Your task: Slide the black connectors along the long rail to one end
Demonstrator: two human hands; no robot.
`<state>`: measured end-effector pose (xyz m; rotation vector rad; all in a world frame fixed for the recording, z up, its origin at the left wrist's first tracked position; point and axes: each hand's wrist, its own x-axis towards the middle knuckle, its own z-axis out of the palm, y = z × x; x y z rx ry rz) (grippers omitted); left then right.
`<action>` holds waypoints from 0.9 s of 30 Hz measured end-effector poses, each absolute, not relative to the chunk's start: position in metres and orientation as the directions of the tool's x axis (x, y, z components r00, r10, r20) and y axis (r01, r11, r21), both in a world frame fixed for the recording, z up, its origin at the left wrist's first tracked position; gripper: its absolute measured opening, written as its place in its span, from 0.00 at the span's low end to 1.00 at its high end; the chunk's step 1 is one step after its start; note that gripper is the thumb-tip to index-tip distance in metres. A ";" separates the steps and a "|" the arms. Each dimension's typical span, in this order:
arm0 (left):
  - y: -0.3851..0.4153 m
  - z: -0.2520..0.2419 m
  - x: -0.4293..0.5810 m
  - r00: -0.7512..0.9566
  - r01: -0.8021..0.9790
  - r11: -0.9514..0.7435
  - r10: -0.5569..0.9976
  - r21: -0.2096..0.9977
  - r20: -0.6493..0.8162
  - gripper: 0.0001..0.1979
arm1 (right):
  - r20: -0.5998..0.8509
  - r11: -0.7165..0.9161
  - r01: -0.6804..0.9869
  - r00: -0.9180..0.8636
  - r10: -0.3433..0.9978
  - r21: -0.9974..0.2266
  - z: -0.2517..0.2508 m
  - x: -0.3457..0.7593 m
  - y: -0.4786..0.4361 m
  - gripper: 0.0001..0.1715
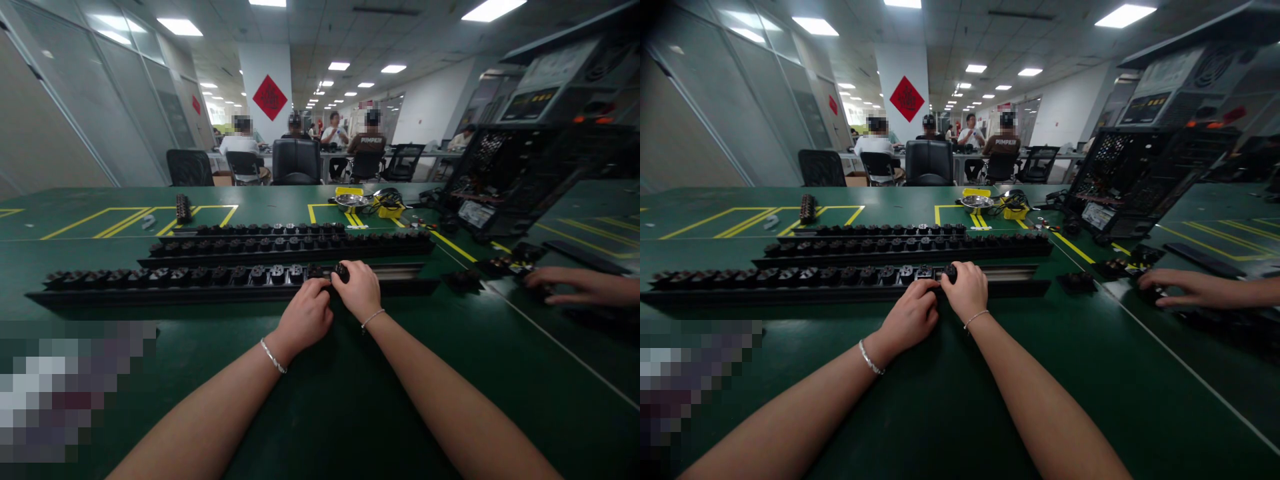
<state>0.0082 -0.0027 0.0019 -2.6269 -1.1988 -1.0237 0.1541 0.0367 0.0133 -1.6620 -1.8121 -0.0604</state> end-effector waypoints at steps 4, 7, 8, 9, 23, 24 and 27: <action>-0.003 0.003 0.008 0.476 0.700 -0.689 0.646 0.188 0.598 0.06 | 0.497 0.183 0.900 0.042 0.867 -0.395 0.013 0.154 0.036 0.17; -0.003 0.003 0.008 0.471 0.705 -0.684 0.648 0.186 0.599 0.06 | 0.502 0.181 0.900 0.048 0.864 -0.397 0.013 0.154 0.037 0.17; -0.003 0.002 0.008 0.468 0.707 -0.682 0.648 0.185 0.600 0.06 | 0.503 0.179 0.899 0.051 0.863 -0.399 0.012 0.154 0.037 0.17; -0.003 0.002 0.008 0.467 0.709 -0.681 0.648 0.184 0.602 0.06 | 0.505 0.178 0.898 0.055 0.861 -0.402 0.012 0.154 0.037 0.17; -0.003 0.002 0.008 0.477 0.704 -0.686 0.647 0.181 0.595 0.06 | 0.523 0.150 0.899 0.097 0.847 -0.411 0.011 0.156 0.035 0.18; -0.002 0.001 0.008 0.477 0.704 -0.687 0.646 0.181 0.596 0.06 | 0.524 0.147 0.900 0.101 0.846 -0.411 0.011 0.156 0.035 0.18; -0.002 0.001 0.008 0.475 0.708 -0.683 0.648 0.178 0.596 0.06 | 0.525 0.141 0.902 0.105 0.844 -0.408 0.012 0.157 0.034 0.18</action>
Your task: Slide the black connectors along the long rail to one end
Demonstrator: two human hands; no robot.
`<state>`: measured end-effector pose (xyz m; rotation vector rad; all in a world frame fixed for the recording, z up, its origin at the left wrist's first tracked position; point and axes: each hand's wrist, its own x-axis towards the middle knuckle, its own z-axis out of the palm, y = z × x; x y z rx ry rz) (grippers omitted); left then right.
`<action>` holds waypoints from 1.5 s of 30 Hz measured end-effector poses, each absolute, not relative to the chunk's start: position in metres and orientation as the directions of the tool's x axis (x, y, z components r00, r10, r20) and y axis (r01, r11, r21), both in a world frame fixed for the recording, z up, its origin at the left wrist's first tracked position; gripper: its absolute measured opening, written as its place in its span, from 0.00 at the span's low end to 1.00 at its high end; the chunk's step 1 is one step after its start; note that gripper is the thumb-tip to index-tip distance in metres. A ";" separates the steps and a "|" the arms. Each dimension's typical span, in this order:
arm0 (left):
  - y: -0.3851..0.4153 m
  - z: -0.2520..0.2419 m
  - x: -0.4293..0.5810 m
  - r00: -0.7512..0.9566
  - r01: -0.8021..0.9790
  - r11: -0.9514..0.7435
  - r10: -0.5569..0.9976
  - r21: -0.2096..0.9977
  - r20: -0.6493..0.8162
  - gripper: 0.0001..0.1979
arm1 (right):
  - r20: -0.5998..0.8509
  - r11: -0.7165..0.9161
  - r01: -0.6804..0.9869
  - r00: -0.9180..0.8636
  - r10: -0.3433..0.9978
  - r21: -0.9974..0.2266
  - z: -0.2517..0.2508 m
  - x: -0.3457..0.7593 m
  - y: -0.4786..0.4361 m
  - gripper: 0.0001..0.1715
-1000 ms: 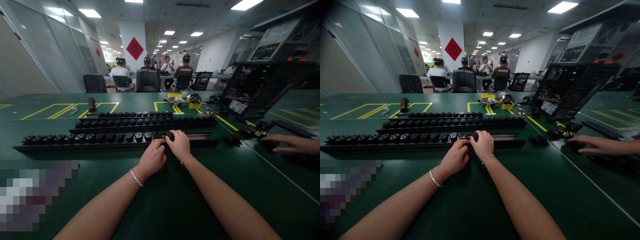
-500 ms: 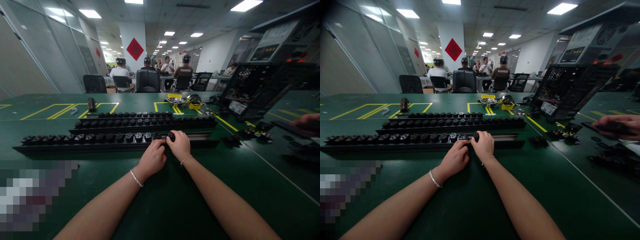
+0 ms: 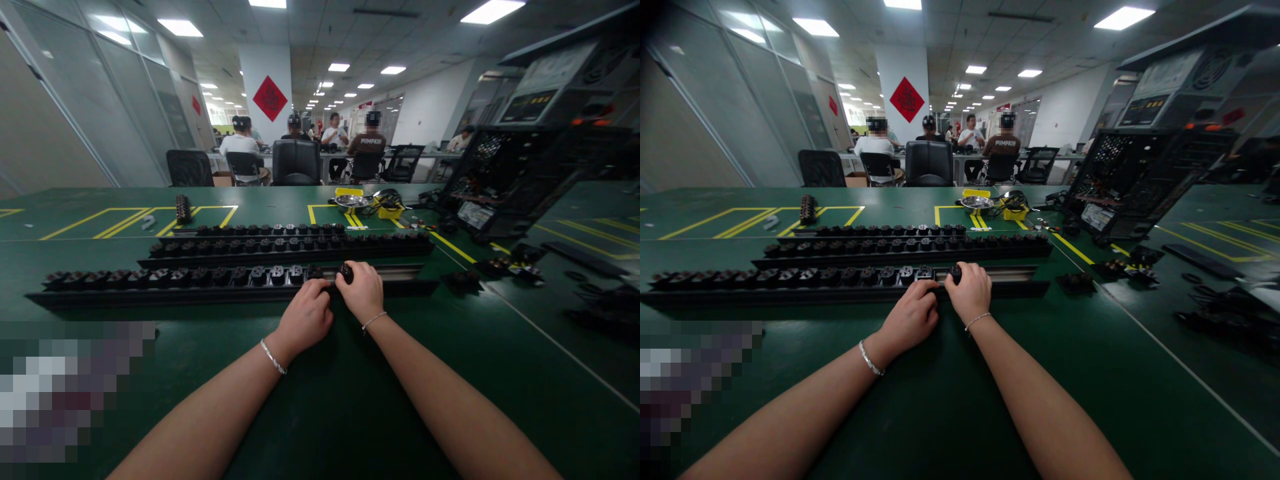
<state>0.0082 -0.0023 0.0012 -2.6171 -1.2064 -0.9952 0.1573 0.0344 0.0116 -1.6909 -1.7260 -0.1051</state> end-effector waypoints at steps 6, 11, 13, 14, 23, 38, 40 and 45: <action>-0.003 0.002 0.009 0.472 0.717 -0.676 0.652 0.172 0.594 0.06 | 0.528 0.137 0.902 0.111 0.842 -0.408 0.010 0.158 0.035 0.19; -0.002 0.001 0.010 0.475 0.720 -0.675 0.647 0.160 0.596 0.05 | 0.553 0.142 0.899 0.125 0.824 -0.415 0.009 0.159 0.036 0.18; -0.002 0.001 0.010 0.473 0.720 -0.676 0.644 0.157 0.601 0.05 | 0.561 0.142 0.898 0.131 0.817 -0.416 0.009 0.160 0.036 0.18; -0.002 0.001 0.010 0.472 0.720 -0.676 0.644 0.158 0.603 0.05 | 0.564 0.141 0.898 0.134 0.815 -0.417 0.008 0.160 0.036 0.18; -0.002 0.000 0.009 0.475 0.716 -0.680 0.642 0.160 0.603 0.05 | 0.573 0.128 0.902 0.148 0.806 -0.413 0.007 0.164 0.037 0.18; -0.002 0.000 0.008 0.468 0.711 -0.683 0.638 0.168 0.611 0.06 | 0.567 0.101 0.895 0.185 0.802 -0.435 0.009 0.171 0.037 0.18; -0.002 0.000 0.008 0.471 0.711 -0.682 0.641 0.169 0.606 0.06 | 0.566 0.098 0.895 0.187 0.803 -0.435 0.009 0.173 0.037 0.18; -0.002 -0.001 0.008 0.476 0.714 -0.682 0.639 0.159 0.604 0.05 | 0.570 0.091 0.895 0.198 0.798 -0.438 0.009 0.176 0.036 0.18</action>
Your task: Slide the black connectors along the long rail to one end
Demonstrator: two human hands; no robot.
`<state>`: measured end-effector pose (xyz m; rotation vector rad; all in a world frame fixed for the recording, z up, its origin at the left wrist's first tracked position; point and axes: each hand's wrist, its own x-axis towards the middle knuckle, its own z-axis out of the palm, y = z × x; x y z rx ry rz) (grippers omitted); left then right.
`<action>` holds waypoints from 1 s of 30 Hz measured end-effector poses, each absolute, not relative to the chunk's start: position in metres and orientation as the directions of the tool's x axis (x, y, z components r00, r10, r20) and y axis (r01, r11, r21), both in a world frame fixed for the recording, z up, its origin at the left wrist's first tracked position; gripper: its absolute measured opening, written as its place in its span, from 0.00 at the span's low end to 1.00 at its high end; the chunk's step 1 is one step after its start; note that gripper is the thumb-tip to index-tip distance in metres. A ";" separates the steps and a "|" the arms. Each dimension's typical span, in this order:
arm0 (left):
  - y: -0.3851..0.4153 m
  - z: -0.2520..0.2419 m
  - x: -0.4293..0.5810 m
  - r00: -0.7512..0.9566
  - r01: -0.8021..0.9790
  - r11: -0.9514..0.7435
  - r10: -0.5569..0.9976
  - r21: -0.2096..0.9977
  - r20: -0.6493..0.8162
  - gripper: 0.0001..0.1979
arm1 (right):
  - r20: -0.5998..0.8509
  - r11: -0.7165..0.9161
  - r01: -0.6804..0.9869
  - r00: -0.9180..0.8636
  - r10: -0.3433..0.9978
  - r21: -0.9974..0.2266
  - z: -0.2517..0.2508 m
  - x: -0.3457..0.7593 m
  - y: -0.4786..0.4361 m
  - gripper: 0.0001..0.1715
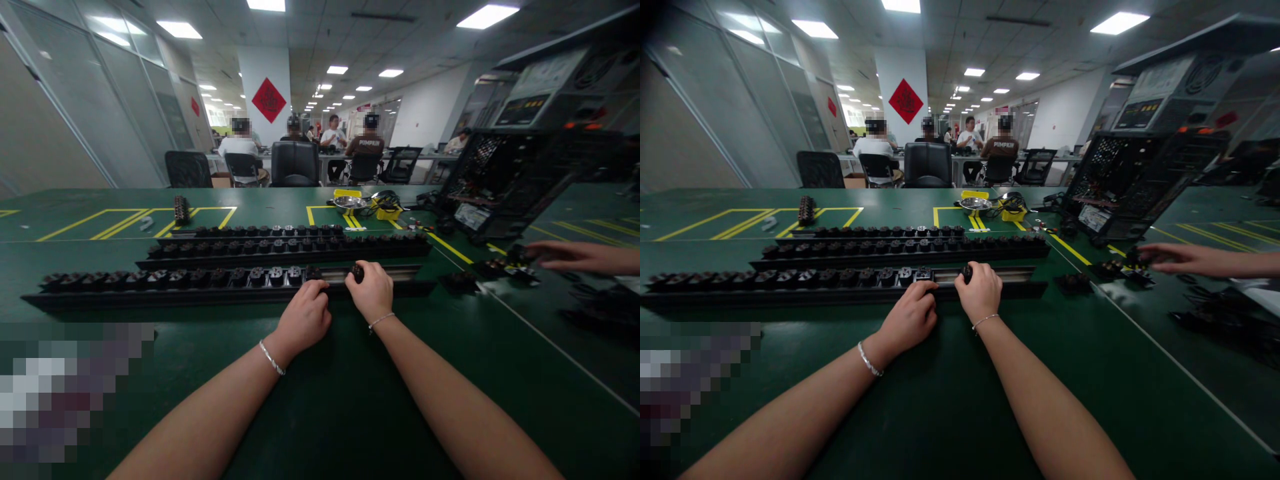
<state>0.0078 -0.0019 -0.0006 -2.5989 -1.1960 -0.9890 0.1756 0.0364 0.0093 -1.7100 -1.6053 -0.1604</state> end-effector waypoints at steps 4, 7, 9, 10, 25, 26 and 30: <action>-0.002 -0.001 0.008 0.476 0.716 -0.680 0.642 0.158 0.601 0.05 | 0.571 0.091 0.890 0.205 0.795 -0.446 0.009 0.178 0.037 0.18; -0.002 -0.001 0.008 0.478 0.719 -0.677 0.645 0.157 0.596 0.05 | 0.574 0.093 0.889 0.207 0.793 -0.449 0.008 0.179 0.037 0.18; -0.002 -0.001 0.007 0.480 0.718 -0.678 0.648 0.159 0.591 0.05 | 0.575 0.092 0.888 0.210 0.791 -0.451 0.008 0.180 0.038 0.18; -0.002 -0.001 0.008 0.479 0.717 -0.678 0.648 0.162 0.592 0.05 | 0.574 0.090 0.888 0.212 0.791 -0.452 0.008 0.180 0.038 0.18; -0.002 -0.002 0.008 0.475 0.712 -0.682 0.644 0.168 0.600 0.05 | 0.545 0.035 0.892 0.244 0.802 -0.452 0.010 0.186 0.037 0.19; -0.002 -0.002 0.008 0.475 0.713 -0.681 0.644 0.167 0.599 0.05 | 0.542 0.030 0.892 0.248 0.803 -0.452 0.011 0.186 0.037 0.19; -0.001 -0.002 0.008 0.479 0.714 -0.680 0.649 0.168 0.591 0.05 | 0.541 0.022 0.890 0.257 0.800 -0.456 0.011 0.188 0.037 0.19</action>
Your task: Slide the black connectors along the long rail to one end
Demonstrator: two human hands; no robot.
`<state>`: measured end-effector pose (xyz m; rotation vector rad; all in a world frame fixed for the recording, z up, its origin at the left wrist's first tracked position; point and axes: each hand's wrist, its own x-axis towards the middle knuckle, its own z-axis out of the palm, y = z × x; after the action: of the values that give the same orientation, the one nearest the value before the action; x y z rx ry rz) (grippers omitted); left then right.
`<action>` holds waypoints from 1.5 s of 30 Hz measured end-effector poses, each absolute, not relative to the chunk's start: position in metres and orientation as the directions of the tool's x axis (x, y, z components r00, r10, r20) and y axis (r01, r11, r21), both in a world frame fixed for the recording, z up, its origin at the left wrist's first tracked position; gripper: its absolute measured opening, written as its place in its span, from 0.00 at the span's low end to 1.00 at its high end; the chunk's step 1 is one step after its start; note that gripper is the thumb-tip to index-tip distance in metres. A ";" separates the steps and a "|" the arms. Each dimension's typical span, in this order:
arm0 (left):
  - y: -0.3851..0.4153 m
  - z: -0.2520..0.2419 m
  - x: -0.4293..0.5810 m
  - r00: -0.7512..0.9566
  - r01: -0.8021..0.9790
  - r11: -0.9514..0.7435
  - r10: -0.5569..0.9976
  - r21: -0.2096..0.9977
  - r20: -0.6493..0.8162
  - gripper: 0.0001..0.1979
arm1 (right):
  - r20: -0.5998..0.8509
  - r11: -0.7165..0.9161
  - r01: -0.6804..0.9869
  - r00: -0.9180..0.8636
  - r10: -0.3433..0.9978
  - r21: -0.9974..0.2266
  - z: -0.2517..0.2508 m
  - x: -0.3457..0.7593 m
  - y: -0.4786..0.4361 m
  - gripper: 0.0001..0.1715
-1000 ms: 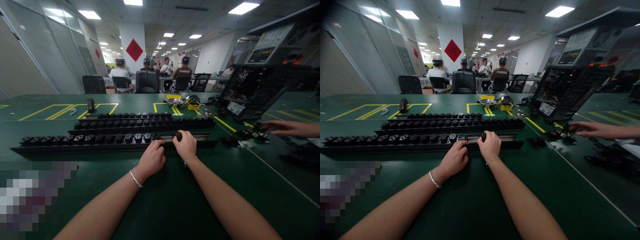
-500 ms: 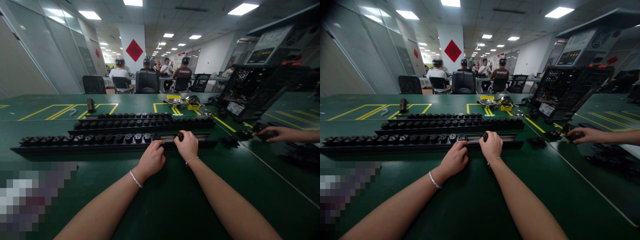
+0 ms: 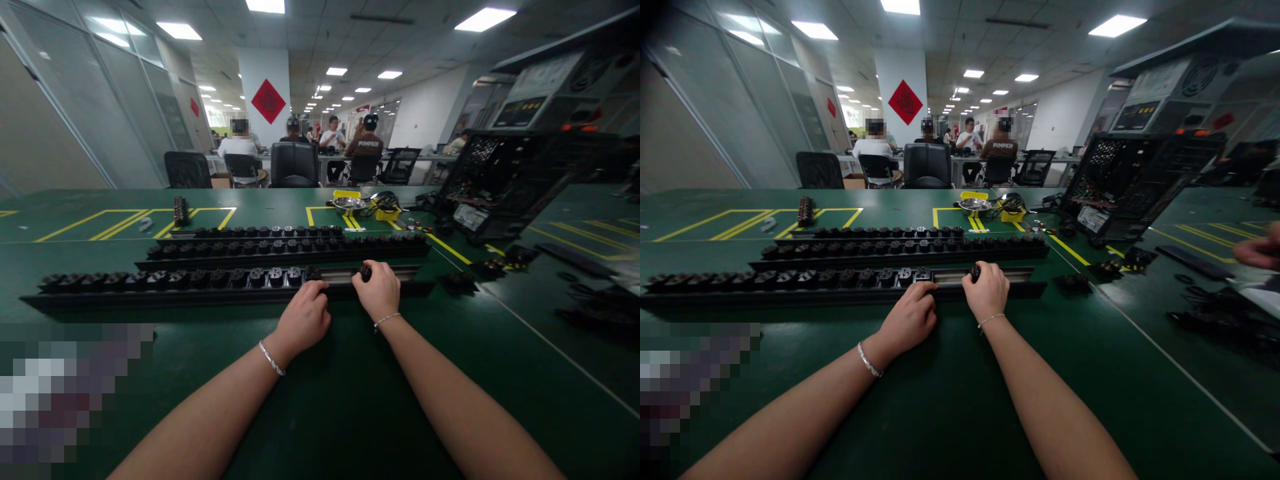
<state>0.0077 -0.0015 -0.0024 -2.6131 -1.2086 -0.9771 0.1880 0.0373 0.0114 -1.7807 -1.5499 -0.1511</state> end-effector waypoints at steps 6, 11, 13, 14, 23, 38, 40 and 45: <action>-0.002 -0.002 0.008 0.474 0.710 -0.683 0.644 0.171 0.601 0.06 | 0.548 0.022 0.886 0.267 0.793 -0.464 0.012 0.191 0.037 0.19; -0.002 -0.001 0.008 0.474 0.716 -0.679 0.646 0.165 0.599 0.05 | 0.544 0.012 0.883 0.279 0.791 -0.470 0.011 0.192 0.038 0.19; -0.002 -0.001 0.008 0.472 0.715 -0.680 0.642 0.164 0.604 0.06 | 0.550 0.015 0.883 0.279 0.787 -0.469 0.011 0.193 0.039 0.19; -0.002 -0.001 0.008 0.470 0.714 -0.681 0.640 0.164 0.608 0.06 | 0.552 0.016 0.884 0.279 0.786 -0.468 0.011 0.193 0.039 0.19; -0.002 0.000 0.008 0.476 0.714 -0.681 0.641 0.161 0.602 0.06 | 0.530 -0.008 0.882 0.290 0.797 -0.471 0.013 0.195 0.039 0.18; -0.002 -0.001 0.008 0.471 0.713 -0.680 0.645 0.171 0.602 0.06 | 0.529 -0.031 0.872 0.324 0.785 -0.488 0.015 0.200 0.039 0.16; -0.002 -0.001 0.008 0.471 0.712 -0.681 0.646 0.173 0.601 0.06 | 0.522 -0.041 0.873 0.328 0.787 -0.486 0.016 0.201 0.039 0.16; -0.003 0.000 0.007 0.473 0.712 -0.681 0.647 0.174 0.598 0.06 | 0.511 -0.057 0.873 0.336 0.791 -0.485 0.016 0.202 0.039 0.16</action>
<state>0.0073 -0.0027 0.0001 -2.6101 -1.2083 -0.9931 0.2015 0.0393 0.0163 -1.8535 -1.4672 -0.1382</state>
